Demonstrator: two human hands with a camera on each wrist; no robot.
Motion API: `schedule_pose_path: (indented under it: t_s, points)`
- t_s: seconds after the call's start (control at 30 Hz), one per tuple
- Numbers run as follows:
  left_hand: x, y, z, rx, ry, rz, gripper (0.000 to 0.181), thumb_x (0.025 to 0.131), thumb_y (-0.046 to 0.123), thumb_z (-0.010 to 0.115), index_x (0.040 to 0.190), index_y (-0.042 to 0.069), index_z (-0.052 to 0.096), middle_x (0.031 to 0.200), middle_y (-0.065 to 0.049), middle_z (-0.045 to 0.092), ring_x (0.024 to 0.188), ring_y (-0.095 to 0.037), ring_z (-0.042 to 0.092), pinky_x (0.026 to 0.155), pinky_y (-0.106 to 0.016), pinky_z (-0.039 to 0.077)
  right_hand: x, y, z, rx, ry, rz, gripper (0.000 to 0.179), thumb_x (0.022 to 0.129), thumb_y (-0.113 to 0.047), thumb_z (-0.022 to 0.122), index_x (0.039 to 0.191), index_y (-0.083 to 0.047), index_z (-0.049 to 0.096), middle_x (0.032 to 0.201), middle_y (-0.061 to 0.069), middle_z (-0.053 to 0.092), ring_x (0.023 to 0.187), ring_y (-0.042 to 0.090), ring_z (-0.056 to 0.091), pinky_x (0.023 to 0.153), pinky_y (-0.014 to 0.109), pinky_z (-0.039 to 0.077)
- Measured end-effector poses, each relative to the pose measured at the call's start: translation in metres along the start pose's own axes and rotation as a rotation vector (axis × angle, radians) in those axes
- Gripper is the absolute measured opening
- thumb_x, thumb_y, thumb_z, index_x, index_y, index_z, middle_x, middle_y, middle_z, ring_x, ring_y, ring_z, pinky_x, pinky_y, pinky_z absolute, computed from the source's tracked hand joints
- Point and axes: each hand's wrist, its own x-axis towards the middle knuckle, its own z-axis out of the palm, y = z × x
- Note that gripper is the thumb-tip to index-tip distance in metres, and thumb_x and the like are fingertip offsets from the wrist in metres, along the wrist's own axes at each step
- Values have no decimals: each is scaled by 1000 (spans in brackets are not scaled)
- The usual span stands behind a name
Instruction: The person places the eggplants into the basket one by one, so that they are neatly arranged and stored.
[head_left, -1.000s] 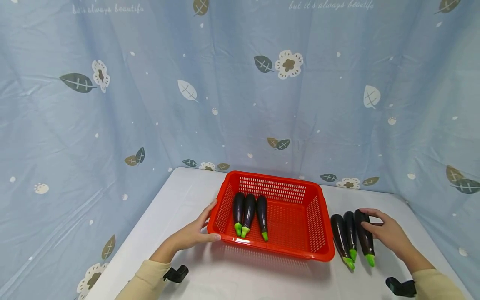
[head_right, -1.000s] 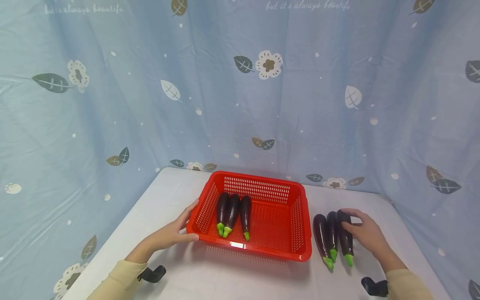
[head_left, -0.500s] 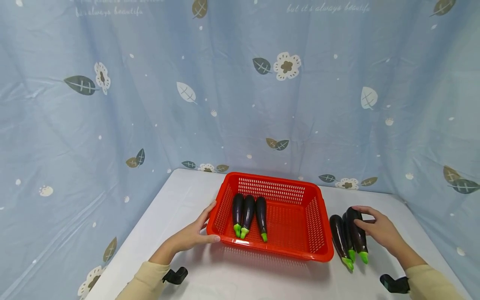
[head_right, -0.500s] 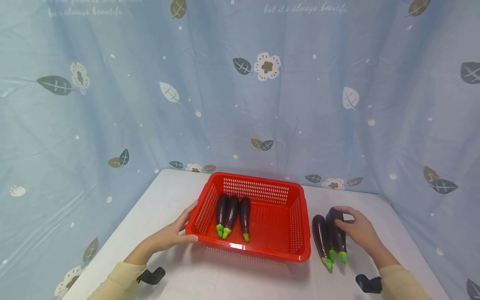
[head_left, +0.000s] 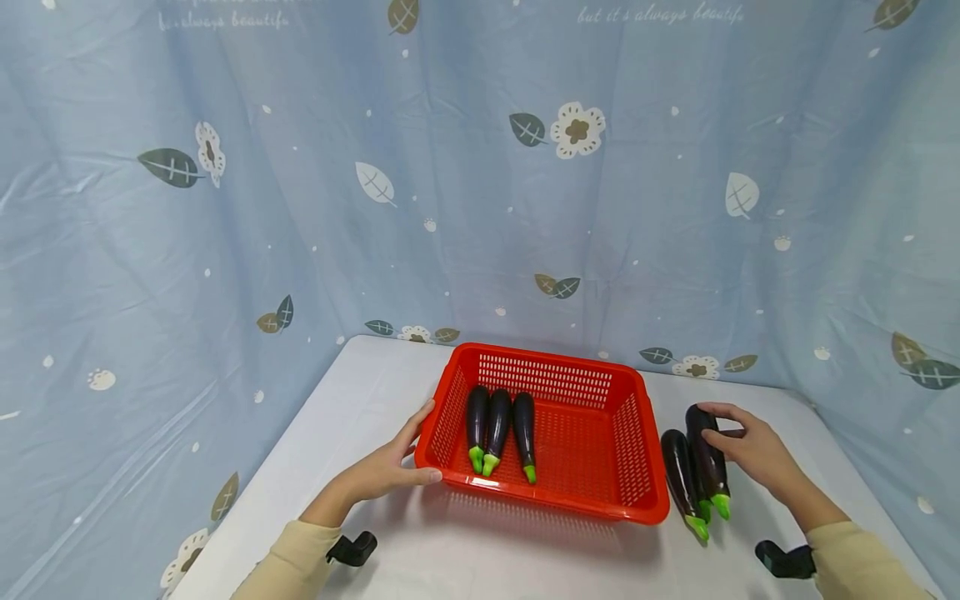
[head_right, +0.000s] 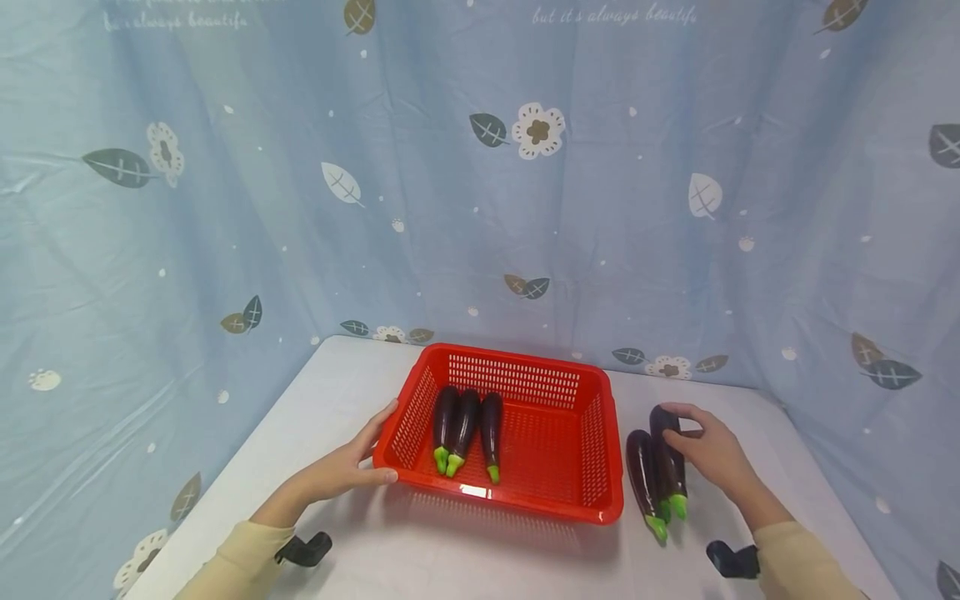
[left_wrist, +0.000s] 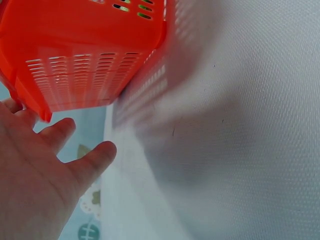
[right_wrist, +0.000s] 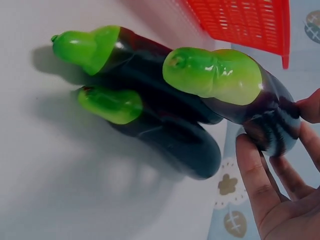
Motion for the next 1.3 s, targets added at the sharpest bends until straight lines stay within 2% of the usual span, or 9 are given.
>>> schedule_pose_path:
  t_s: [0.47,0.8,1.3]
  points:
    - [1,-4,1,10,7,-5,107,89,36,76,165,21,2,171,-5,5,154,-37,16,116,-62,31,8,-23,0,-4,4,-36,60,103,-35,60,150,-3,45,147,34,44,120,53,56,85,53,59]
    - [1,-3,0,5,2,1,107,89,36,76,165,22,2,171,-5,4,154,-37,16,116,-62,31,11,-37,0,-17,11,-62,59,103,-36,60,151,-5,45,147,34,44,121,55,55,86,58,58]
    - [1,-2,0,-1,3,-14,108,89,36,77,165,22,2,171,-5,5,153,-37,18,115,-62,32,22,-56,5,4,9,-79,57,102,-35,61,150,-7,48,148,31,45,121,52,56,85,54,59]
